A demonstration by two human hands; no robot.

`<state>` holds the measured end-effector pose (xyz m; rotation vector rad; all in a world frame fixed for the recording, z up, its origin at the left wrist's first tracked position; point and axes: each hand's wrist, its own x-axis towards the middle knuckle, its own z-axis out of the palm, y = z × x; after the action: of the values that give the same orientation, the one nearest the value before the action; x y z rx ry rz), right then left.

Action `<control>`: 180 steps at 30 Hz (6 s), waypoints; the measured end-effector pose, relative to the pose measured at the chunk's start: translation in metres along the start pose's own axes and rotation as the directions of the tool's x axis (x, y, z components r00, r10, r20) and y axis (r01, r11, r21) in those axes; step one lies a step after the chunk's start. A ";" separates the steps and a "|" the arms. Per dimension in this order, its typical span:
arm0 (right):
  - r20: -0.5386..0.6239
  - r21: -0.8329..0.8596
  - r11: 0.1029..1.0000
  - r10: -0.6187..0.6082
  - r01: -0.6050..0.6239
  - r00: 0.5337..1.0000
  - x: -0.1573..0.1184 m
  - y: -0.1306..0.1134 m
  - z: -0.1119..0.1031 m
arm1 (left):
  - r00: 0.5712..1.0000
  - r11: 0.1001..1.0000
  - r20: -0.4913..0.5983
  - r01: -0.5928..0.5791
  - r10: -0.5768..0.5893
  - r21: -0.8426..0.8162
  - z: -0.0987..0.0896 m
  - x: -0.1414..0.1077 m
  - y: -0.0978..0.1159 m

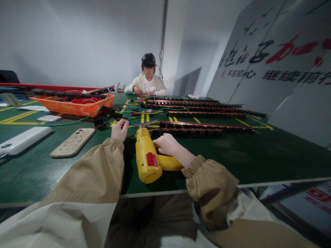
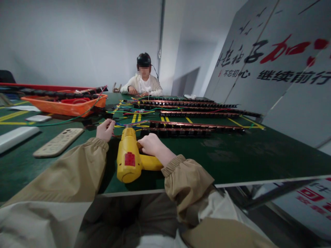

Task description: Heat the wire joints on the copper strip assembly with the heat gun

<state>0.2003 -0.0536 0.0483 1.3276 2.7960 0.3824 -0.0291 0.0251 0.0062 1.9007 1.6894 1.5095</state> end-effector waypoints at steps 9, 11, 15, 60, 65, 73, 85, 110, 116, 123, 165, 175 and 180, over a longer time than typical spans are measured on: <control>0.040 -0.009 0.994 0.110 -0.110 0.993 -0.028 0.029 0.008 | 1.000 0.997 -0.007 -0.006 0.005 -0.076 0.002 0.000 -0.001; 0.045 -0.006 0.990 0.144 -0.143 0.989 -0.034 0.033 0.009 | 1.000 0.998 -0.001 0.004 -0.005 -0.069 0.003 0.000 0.000; 0.065 -0.007 0.987 0.163 -0.163 0.984 -0.039 0.035 0.008 | 1.000 0.999 0.000 0.019 -0.019 -0.037 0.003 0.000 0.001; -0.107 0.009 0.997 -0.073 0.074 0.992 0.035 -0.023 0.004 | 0.997 0.996 0.067 0.031 -0.037 0.088 0.001 0.005 -0.005; -0.116 0.011 0.997 -0.081 0.083 0.990 0.031 -0.023 0.001 | 0.998 0.997 0.046 0.035 -0.038 0.064 0.001 0.004 -0.002; -0.107 0.025 0.997 -0.068 0.071 0.992 0.031 -0.021 0.002 | 0.996 0.996 0.036 0.079 -0.077 -0.042 0.000 0.008 -0.003; -0.006 0.010 1.000 -0.004 0.004 1.000 0.016 -0.004 0.003 | 0.962 0.868 0.129 0.274 -0.242 -0.414 0.010 0.013 -0.017; 0.048 -0.048 0.990 0.133 -0.131 0.990 -0.022 0.024 0.002 | 0.959 0.898 0.067 0.282 -0.276 -0.337 0.010 0.010 -0.017; 0.048 -0.054 0.990 0.137 -0.134 0.989 -0.021 0.023 0.000 | 0.962 0.919 0.070 0.272 -0.262 -0.286 0.010 0.009 -0.020; 0.058 -0.039 0.987 0.156 -0.154 0.986 -0.021 0.021 -0.001 | 0.969 0.937 0.075 0.248 -0.237 -0.245 0.011 0.009 -0.022; -0.106 0.006 0.999 -0.046 0.047 0.993 0.039 -0.030 0.000 | 0.991 0.991 -0.013 0.131 -0.131 -0.034 0.004 0.011 -0.016; -0.078 0.012 0.999 -0.039 0.040 0.996 0.036 -0.029 -0.002 | 0.990 0.989 -0.024 0.134 -0.136 -0.062 0.004 0.010 -0.014; -0.073 0.025 0.999 -0.034 0.036 0.997 0.034 -0.028 -0.003 | 0.988 0.987 -0.009 0.154 -0.155 -0.054 0.000 0.007 -0.002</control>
<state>0.1564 -0.0451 0.0471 1.2937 2.8888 0.4024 -0.0317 0.0318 0.0084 1.6940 1.7397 1.4949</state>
